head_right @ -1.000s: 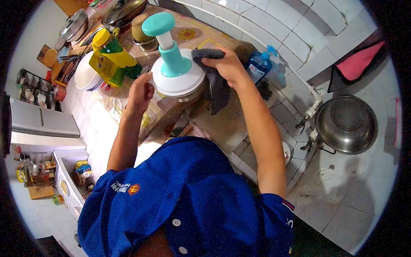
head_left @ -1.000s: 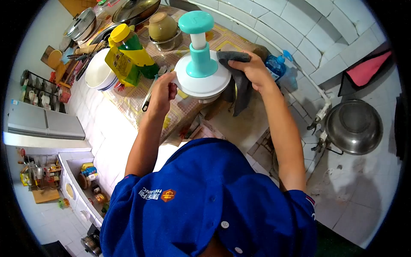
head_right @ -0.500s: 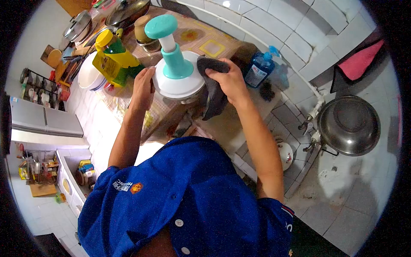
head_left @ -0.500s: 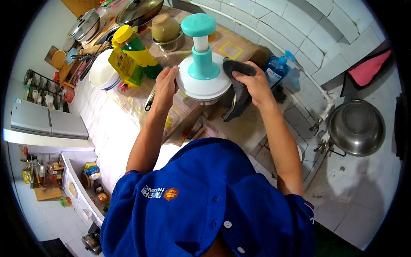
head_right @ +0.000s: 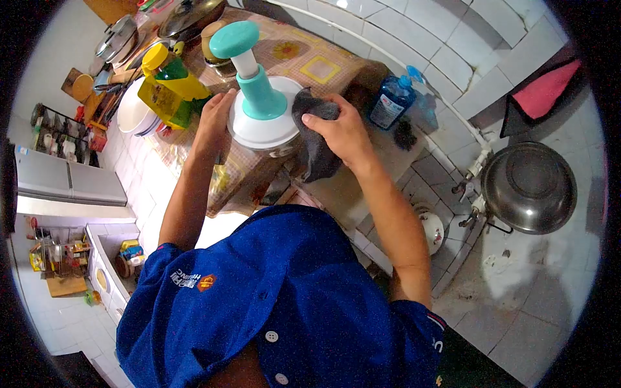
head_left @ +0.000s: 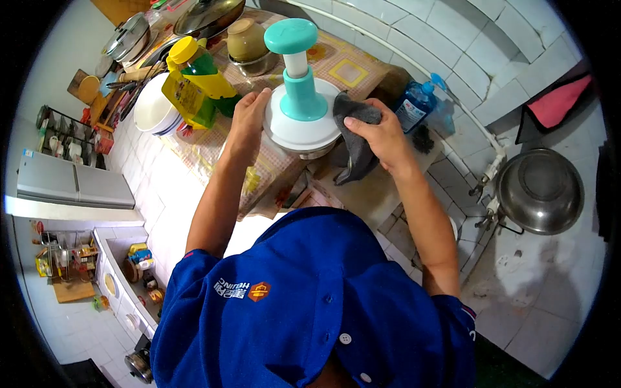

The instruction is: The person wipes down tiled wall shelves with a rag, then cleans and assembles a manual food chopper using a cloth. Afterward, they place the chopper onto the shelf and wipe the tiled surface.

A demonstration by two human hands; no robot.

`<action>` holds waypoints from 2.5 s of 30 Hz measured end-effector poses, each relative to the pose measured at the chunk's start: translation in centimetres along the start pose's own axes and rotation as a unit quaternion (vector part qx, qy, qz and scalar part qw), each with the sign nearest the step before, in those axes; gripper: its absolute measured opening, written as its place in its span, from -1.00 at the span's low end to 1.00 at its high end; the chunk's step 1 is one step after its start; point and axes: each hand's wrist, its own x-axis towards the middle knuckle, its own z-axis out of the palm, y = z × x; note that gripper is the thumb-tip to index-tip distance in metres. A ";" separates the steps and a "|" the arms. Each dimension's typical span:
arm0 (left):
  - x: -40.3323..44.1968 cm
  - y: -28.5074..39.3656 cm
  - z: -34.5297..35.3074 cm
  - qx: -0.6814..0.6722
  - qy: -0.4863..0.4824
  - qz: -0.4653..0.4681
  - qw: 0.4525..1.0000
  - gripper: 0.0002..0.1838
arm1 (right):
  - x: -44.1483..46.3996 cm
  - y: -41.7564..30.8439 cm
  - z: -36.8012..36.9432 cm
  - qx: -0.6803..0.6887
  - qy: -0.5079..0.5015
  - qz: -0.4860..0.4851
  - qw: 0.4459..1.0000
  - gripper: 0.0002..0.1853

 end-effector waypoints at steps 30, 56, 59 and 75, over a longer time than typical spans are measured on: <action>0.6 0.7 1.0 -0.038 -0.010 0.006 0.999 -0.74 | 7.3 -1.0 0.8 -0.163 -0.019 -0.022 0.986 -0.64; 1.6 2.0 0.3 0.328 0.104 0.105 0.933 -0.62 | 2.2 1.4 1.3 0.112 0.070 -0.001 0.991 -0.53; -1.1 4.1 1.8 0.450 0.157 0.279 0.834 -0.59 | 1.8 1.2 1.3 0.093 0.063 0.012 0.994 -0.52; -1.3 5.0 3.4 0.427 -0.083 0.415 0.799 -0.40 | 1.5 1.4 2.1 0.136 0.083 0.020 0.987 -0.45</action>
